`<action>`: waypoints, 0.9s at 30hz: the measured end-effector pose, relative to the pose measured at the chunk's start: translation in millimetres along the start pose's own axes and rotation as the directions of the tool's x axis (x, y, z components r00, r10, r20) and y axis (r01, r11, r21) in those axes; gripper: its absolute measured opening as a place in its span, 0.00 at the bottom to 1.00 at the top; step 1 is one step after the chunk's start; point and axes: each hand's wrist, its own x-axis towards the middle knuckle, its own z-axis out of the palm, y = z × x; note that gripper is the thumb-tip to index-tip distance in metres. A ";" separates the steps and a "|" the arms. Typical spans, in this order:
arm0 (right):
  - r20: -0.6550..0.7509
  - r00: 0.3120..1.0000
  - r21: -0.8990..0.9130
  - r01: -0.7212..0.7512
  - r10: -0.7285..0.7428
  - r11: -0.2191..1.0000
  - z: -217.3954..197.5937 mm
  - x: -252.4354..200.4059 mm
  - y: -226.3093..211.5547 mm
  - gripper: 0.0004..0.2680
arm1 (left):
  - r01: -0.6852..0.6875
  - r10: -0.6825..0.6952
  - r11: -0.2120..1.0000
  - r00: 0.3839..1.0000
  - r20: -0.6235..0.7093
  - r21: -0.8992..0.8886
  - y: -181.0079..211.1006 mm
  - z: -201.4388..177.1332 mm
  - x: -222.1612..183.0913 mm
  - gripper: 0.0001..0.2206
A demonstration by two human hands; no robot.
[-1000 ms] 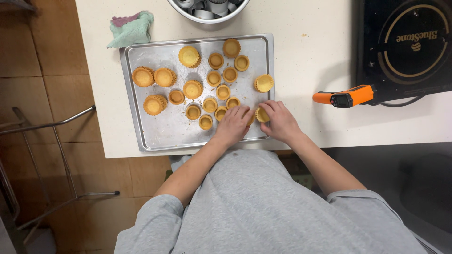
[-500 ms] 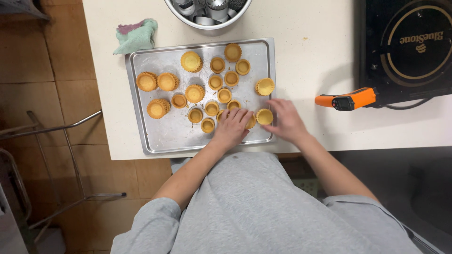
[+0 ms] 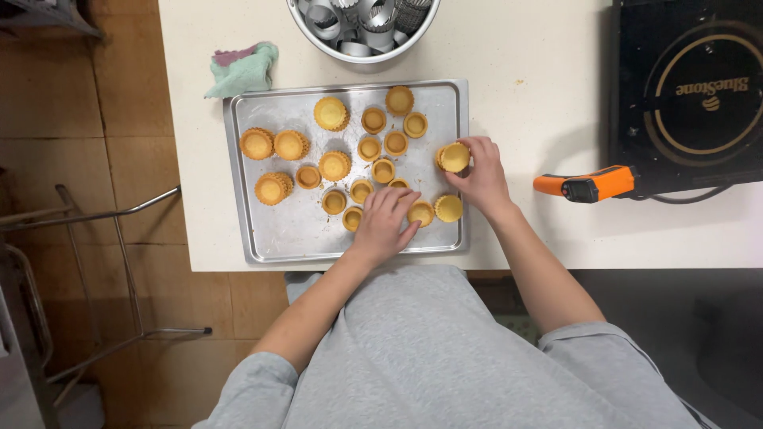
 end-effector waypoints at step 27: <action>0.133 0.948 0.261 -0.315 0.289 0.913 1.8 49.7 -8.4 0.24 | 0.061 -0.072 0.995 0.989 0.130 0.083 -1.1 22.3 4.4 0.33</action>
